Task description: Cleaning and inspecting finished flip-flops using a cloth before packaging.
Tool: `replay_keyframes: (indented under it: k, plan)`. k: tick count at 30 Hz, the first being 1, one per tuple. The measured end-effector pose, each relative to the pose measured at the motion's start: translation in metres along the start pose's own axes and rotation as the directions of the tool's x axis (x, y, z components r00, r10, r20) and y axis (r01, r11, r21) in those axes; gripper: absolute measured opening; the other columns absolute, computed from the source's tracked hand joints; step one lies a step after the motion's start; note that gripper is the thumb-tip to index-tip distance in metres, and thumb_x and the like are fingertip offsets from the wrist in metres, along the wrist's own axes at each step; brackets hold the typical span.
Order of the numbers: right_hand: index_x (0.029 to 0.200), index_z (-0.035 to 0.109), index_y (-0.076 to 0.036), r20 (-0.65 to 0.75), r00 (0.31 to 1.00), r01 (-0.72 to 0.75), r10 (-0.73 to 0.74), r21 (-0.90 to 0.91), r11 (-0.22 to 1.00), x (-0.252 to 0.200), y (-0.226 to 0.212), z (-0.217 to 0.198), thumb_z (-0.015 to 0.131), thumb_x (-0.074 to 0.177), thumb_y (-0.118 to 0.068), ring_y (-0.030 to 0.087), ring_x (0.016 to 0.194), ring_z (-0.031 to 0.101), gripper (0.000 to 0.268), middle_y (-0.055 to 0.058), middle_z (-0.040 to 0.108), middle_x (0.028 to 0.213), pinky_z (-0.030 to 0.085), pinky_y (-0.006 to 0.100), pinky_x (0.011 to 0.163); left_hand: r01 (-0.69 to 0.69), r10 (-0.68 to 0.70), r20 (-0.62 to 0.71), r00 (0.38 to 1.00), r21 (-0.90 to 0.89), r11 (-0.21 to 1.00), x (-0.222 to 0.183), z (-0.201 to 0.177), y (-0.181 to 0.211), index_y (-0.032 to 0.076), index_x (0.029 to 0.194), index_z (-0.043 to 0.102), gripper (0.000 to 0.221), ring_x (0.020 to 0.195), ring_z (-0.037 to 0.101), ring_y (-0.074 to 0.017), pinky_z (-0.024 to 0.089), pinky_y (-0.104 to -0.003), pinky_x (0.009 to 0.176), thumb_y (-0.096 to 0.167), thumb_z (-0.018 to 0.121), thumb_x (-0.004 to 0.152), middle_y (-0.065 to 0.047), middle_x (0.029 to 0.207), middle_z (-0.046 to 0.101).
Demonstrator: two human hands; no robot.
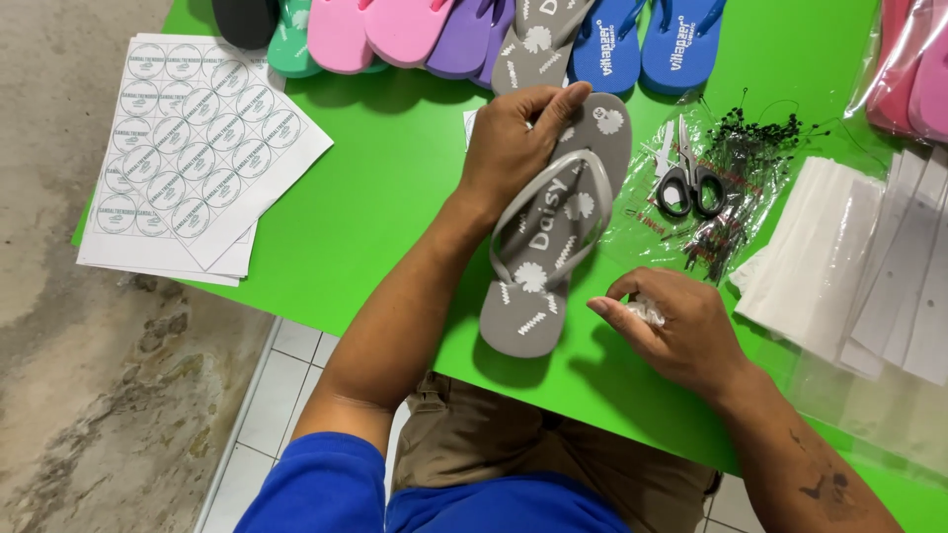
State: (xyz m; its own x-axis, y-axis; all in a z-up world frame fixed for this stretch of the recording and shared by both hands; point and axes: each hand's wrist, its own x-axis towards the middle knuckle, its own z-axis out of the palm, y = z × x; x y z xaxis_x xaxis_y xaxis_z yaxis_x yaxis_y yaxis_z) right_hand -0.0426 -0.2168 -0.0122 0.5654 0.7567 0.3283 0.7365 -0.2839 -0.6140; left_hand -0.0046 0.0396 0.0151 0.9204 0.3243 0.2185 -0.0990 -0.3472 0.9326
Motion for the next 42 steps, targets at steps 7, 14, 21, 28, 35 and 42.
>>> replay_keyframes:
  k: [7,14,21,28,35,42]
  plan:
    - [0.089,0.070,-0.007,-0.012,1.000,-0.028,0.028,0.014,1.000,-0.002,0.006,-0.003,0.072,0.094,-0.025,0.019,0.064,0.069,0.019,0.007,0.074,0.080,0.054,0.033,0.059,-0.123,0.110,0.064,0.992,0.251,0.960,0.018,-0.014,-0.031,0.017,0.086,0.081,0.046,0.070,0.072,-0.0109,0.050,-0.030,0.062,0.054,0.054,0.094,0.005,0.079,0.080]
    - [0.089,0.069,-0.006,-0.040,0.999,-0.009,0.009,0.004,1.000,-0.004,0.007,-0.004,0.073,0.094,-0.024,0.020,0.066,0.068,0.019,0.009,0.073,0.080,0.054,0.035,0.061,-0.083,0.064,0.061,0.996,0.397,0.914,0.024,-0.028,-0.043,0.020,0.092,0.084,0.043,0.077,0.074,-0.0137,0.050,-0.034,0.060,0.054,0.057,0.094,0.004,0.089,0.082]
    - [0.090,0.070,-0.005,-0.059,0.998,0.012,-0.012,-0.008,1.000,-0.006,0.010,-0.005,0.074,0.094,-0.021,0.022,0.069,0.071,0.018,0.010,0.074,0.082,0.058,0.036,0.065,-0.136,0.224,-0.107,0.969,0.529,0.838,0.026,-0.029,-0.055,0.015,0.093,0.077,0.039,0.073,0.064,-0.0171,0.051,-0.036,0.061,0.051,0.061,0.097,0.000,0.084,0.067]
    - [0.090,0.070,-0.004,-0.062,0.998,-0.001,0.002,0.010,1.000,-0.006,0.012,-0.008,0.072,0.096,-0.023,0.022,0.070,0.072,0.019,0.011,0.075,0.083,0.058,0.036,0.064,-0.132,0.281,-0.171,0.944,0.587,0.799,0.041,-0.018,-0.070,0.016,0.126,0.063,0.037,0.098,0.063,-0.0198,0.052,-0.039,0.090,0.038,0.072,0.097,-0.005,0.105,0.067]
    - [0.089,0.070,-0.003,-0.083,0.996,0.020,-0.020,0.002,1.000,-0.005,0.012,-0.008,0.073,0.096,-0.021,0.023,0.069,0.071,0.020,0.011,0.074,0.081,0.057,0.037,0.063,0.084,0.066,-0.142,0.988,0.838,0.540,0.082,0.007,-0.073,0.003,0.148,0.030,0.113,0.112,0.058,-0.0344,0.053,-0.047,0.091,0.075,0.088,0.083,-0.016,0.126,0.063]
    - [0.089,0.069,-0.002,-0.103,0.994,0.030,-0.030,-0.007,1.000,-0.005,0.011,-0.012,0.075,0.095,-0.020,0.023,0.069,0.070,0.020,0.011,0.073,0.081,0.055,0.037,0.063,0.096,-0.001,-0.110,0.994,0.856,0.509,0.089,0.012,-0.062,0.003,0.141,0.033,0.110,0.109,0.061,-0.0359,0.054,-0.048,0.091,0.066,0.096,0.077,-0.017,0.118,0.065]
